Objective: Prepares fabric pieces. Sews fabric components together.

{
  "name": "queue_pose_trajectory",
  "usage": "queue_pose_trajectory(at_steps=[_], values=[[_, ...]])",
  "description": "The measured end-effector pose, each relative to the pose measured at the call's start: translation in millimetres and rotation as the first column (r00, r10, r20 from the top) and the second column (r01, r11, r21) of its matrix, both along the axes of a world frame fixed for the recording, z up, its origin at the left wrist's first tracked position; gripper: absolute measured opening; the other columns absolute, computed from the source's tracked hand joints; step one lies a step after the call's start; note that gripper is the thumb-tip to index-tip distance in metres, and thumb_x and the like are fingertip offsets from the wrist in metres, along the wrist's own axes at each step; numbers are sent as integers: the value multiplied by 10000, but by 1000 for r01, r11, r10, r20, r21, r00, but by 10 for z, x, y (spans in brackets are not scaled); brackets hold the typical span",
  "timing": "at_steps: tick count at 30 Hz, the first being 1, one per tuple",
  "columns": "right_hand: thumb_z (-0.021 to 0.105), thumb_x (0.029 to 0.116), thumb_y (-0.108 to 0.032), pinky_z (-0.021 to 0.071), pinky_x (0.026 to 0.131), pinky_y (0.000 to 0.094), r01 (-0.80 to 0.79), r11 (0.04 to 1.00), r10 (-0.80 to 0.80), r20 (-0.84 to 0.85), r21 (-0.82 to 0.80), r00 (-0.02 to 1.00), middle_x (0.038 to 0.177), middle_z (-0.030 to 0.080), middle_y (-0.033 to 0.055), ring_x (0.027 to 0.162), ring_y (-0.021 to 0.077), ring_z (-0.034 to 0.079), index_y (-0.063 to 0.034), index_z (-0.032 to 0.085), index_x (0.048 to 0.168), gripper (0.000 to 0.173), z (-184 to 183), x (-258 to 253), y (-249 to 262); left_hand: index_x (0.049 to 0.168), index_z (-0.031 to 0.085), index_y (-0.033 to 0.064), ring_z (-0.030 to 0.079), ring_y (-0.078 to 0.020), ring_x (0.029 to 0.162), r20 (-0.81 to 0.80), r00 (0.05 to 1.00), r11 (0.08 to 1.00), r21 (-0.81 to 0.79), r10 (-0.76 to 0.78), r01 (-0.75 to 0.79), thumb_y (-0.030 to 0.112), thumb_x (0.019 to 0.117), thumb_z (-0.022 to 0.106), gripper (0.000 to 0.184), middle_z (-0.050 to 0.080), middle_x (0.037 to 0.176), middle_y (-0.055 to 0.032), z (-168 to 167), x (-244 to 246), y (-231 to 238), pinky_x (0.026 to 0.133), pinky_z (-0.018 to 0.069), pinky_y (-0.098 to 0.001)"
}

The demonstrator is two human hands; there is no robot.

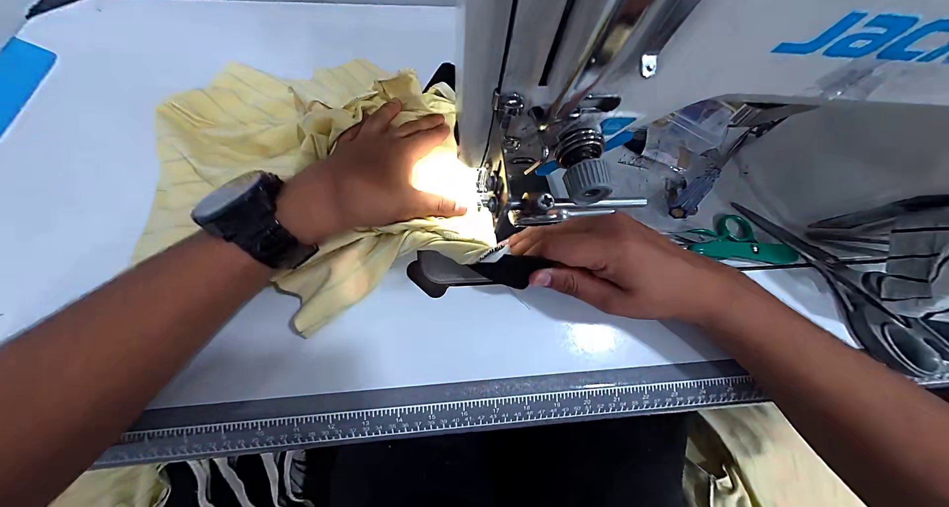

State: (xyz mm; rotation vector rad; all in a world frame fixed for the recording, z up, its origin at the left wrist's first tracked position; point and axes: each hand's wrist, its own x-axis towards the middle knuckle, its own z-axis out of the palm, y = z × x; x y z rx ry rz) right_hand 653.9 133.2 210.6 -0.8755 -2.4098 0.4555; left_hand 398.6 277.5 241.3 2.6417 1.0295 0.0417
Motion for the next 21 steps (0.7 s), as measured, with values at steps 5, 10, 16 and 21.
queue_pose_trajectory(at_steps=[5,10,16,21], values=[[660,973,-285,568,912,431,253,905,-319,153,342,935,1072,723,64,1062,234,692,-129,733,947,174,8,-437,-203,1111,647,36,651,-170,788,438,893,957,205,98,-206,152,947,528,233,659,961,-76,157,-397,-1305,634,566,-357],[627,991,-146,439,1162,456,175,978,-158,-141,116,977,1055,732,65,1114,164,686,-49,682,867,166,-67,-550,-263,1309,588,-53,603,-479,1168,354,922,965,144,157,-220,122,938,682,421,594,1270,-298,-352,-316,-1148,944,517,-634],[605,970,-145,455,1128,397,171,969,-196,-138,-177,971,1048,717,35,1145,125,646,-58,675,891,137,10,-375,-264,1098,655,60,656,-35,840,562,809,914,-214,-174,345,157,999,578,159,693,920,12,-3,-683,-384,754,566,-244],[762,867,-297,538,977,479,329,888,-359,37,322,933,918,708,26,948,198,696,-116,694,941,207,-55,-900,-347,1158,588,158,567,-101,645,335,915,750,-659,225,56,213,1084,465,153,596,733,-4,369,-828,-1003,571,462,-279]])
